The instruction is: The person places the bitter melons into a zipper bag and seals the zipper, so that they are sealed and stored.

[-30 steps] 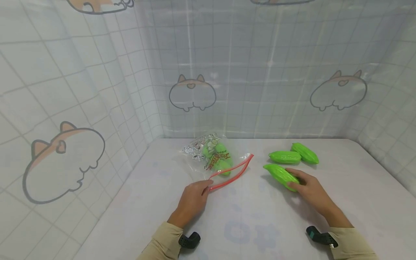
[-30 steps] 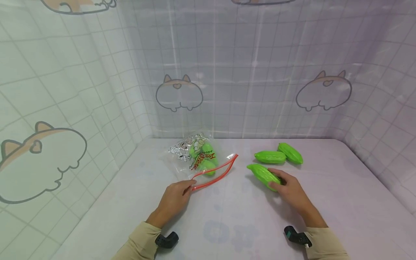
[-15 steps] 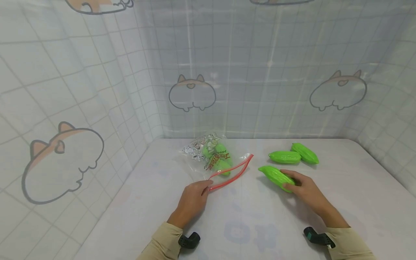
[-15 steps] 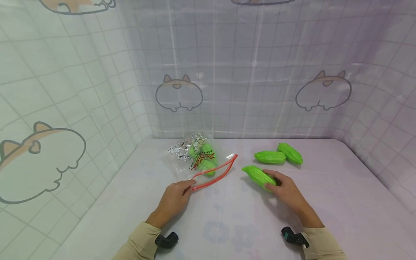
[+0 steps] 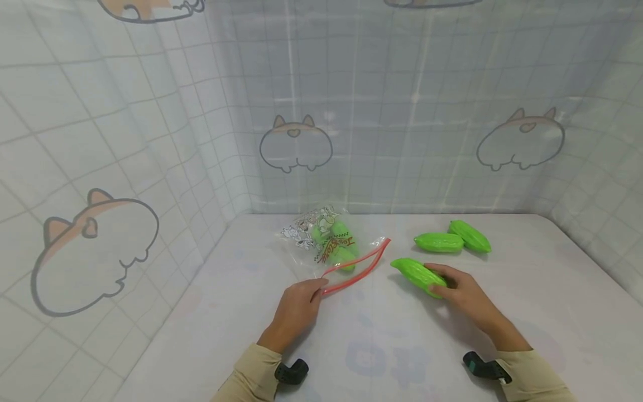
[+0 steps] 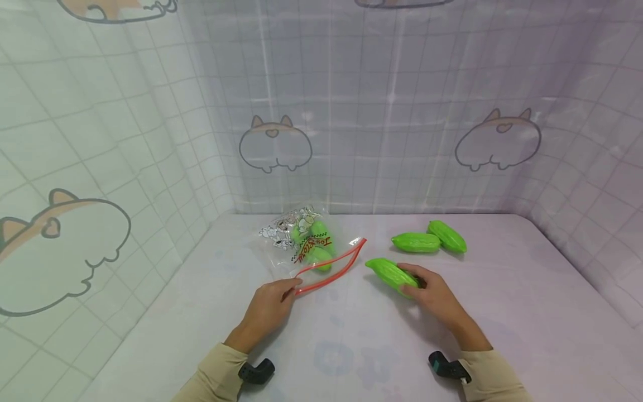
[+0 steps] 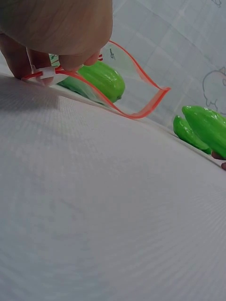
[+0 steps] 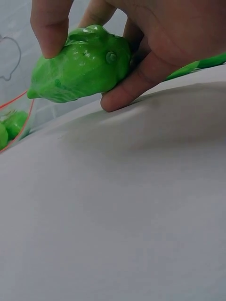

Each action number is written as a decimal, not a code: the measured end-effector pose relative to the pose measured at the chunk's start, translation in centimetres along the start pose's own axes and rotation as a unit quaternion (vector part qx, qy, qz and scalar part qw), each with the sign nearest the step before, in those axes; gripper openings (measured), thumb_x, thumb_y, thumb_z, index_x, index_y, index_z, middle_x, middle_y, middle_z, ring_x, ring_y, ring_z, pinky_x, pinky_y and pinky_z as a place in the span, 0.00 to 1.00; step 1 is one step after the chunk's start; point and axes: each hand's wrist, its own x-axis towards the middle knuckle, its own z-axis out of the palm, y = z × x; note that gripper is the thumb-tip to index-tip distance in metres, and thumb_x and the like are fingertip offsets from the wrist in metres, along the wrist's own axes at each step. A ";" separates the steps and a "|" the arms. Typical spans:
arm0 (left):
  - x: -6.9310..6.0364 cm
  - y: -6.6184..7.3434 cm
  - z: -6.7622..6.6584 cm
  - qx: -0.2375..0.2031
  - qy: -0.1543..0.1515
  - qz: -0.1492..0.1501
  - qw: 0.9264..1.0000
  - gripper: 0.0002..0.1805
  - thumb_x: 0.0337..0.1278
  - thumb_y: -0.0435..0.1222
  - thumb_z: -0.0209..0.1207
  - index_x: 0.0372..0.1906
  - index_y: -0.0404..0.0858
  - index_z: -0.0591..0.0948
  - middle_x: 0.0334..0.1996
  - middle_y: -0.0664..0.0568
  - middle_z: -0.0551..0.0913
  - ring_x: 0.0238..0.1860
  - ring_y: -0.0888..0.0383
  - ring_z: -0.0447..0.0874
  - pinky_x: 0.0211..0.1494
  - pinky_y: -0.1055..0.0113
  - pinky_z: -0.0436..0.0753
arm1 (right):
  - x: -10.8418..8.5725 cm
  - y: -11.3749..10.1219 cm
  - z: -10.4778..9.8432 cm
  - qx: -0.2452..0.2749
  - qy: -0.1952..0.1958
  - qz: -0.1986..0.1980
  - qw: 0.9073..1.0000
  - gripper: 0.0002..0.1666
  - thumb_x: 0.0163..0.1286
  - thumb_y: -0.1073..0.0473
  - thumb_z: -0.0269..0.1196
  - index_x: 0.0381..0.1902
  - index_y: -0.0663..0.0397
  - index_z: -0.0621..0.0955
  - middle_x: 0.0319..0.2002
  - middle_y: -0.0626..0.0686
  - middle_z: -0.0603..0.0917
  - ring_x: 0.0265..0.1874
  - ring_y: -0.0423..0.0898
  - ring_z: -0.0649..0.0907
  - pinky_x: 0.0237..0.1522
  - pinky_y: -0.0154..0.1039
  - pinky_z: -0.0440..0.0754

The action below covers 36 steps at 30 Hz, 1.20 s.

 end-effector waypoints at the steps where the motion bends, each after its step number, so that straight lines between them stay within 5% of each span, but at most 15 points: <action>1: 0.0 0.0 0.0 0.001 0.002 0.002 1.000 0.13 0.59 0.29 0.67 0.49 0.39 0.88 0.45 0.50 0.89 0.47 0.55 0.87 0.51 0.57 0.85 | 0.1 -0.1 0.1 0.002 -0.001 -0.004 1.000 0.34 0.70 0.52 0.67 0.70 0.55 0.73 0.67 0.60 0.74 0.66 0.57 0.70 0.58 0.31 0.70; 10: -0.1 -0.1 -0.3 -0.004 0.007 -0.001 1.000 0.13 0.59 0.28 0.67 0.49 0.39 0.88 0.45 0.49 0.89 0.47 0.54 0.87 0.51 0.56 0.84 | 1.1 -0.7 1.8 0.017 -0.017 -0.030 0.999 0.32 0.69 0.53 0.68 0.68 0.53 0.75 0.66 0.56 0.76 0.68 0.56 0.69 0.61 0.28 0.67; 21: -0.1 -0.1 -0.3 0.001 0.002 -0.015 1.000 0.14 0.59 0.29 0.67 0.50 0.39 0.88 0.46 0.50 0.88 0.48 0.54 0.87 0.52 0.56 0.84 | 2.3 -1.3 3.7 0.016 -0.047 -0.036 0.998 0.31 0.68 0.53 0.68 0.67 0.53 0.77 0.65 0.54 0.77 0.67 0.56 0.71 0.67 0.57 0.65; 36: 0.0 0.1 -0.1 0.001 -0.003 -0.016 1.000 0.14 0.60 0.30 0.67 0.50 0.40 0.88 0.46 0.51 0.88 0.48 0.54 0.87 0.52 0.56 0.84 | 3.3 -2.3 5.2 0.037 -0.082 -0.041 0.995 0.28 0.70 0.58 0.64 0.68 0.51 0.77 0.66 0.54 0.76 0.66 0.55 0.71 0.66 0.55 0.67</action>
